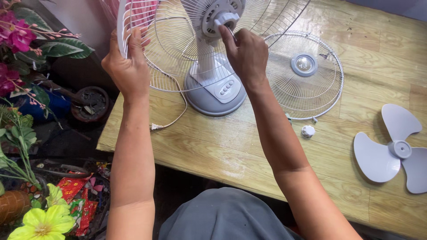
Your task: The person wipes a fan cage with a cloth, then reassembles the fan by attaching the front cage, installing the fan blades, securing the center cap, and attaching the rear cage. The person finishes by wiping the assembled fan and its base.
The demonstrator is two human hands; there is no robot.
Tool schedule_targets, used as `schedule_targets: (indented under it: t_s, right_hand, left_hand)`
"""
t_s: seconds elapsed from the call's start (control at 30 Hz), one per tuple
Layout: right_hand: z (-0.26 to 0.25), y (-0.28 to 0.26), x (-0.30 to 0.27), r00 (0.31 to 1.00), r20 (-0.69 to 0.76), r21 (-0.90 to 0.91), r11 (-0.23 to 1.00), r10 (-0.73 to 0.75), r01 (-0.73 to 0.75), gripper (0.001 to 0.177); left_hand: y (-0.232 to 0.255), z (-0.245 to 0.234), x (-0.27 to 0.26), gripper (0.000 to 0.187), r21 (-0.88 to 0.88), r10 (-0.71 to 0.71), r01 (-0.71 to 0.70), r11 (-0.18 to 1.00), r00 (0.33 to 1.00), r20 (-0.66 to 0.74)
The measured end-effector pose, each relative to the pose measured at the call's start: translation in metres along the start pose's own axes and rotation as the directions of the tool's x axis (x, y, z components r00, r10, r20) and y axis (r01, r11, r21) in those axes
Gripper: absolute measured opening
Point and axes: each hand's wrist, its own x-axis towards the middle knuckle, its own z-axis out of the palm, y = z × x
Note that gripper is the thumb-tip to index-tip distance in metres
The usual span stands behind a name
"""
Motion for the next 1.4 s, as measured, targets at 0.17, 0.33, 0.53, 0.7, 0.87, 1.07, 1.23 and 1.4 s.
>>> schedule_targets:
  t_s: [0.17, 0.33, 0.53, 0.7, 0.87, 1.07, 1.23, 1.4]
  right_hand:
    - [0.002, -0.001, -0.008, 0.912, -0.283, -0.163, 0.952, -0.297, 0.259, 0.051]
    - [0.024, 0.02, -0.006, 0.932, -0.244, 0.112, 0.946, -0.27, 0.303, 0.076]
    - [0.026, 0.041, -0.008, 0.857, -0.313, 0.051, 0.894, -0.409, 0.445, 0.115]
    - [0.027, 0.041, -0.015, 0.786, -0.309, -0.159, 0.844, -0.535, 0.512, 0.105]
    - [0.045, 0.046, -0.018, 0.986, -0.149, 0.328, 0.936, -0.08, 0.126, 0.073]
    - [0.068, 0.042, -0.019, 0.992, -0.07, 0.548, 0.835, 0.1, -0.046, 0.073]
    - [0.066, 0.036, -0.007, 0.978, -0.164, 0.567, 0.824, 0.125, -0.01, 0.063]
    - [0.062, 0.04, -0.003, 0.984, -0.152, 0.569, 0.822, 0.093, 0.01, 0.065]
  left_hand:
    - [0.001, 0.005, 0.001, 0.024, -0.09, -0.001, 0.003, 0.996, 1.0, 0.023]
    - [0.0, 0.004, -0.001, 0.023, -0.094, 0.004, -0.002, 0.996, 1.0, 0.029]
    - [-0.003, 0.004, 0.0, 0.024, -0.096, -0.002, 0.003, 0.995, 1.0, 0.014]
    - [-0.011, 0.003, 0.001, 0.027, -0.137, 0.029, -0.025, 0.99, 0.999, 0.03]
    - [-0.01, 0.008, 0.0, 0.033, -0.094, 0.036, -0.036, 0.995, 0.999, 0.0]
    - [-0.004, 0.024, -0.01, 0.04, -0.037, 0.049, -0.05, 0.998, 0.998, -0.029]
    - [-0.003, 0.03, -0.015, 0.047, 0.056, 0.06, -0.061, 0.997, 0.998, 0.004]
    - [0.002, 0.024, -0.015, 0.048, 0.047, 0.055, -0.056, 0.997, 0.998, 0.02]
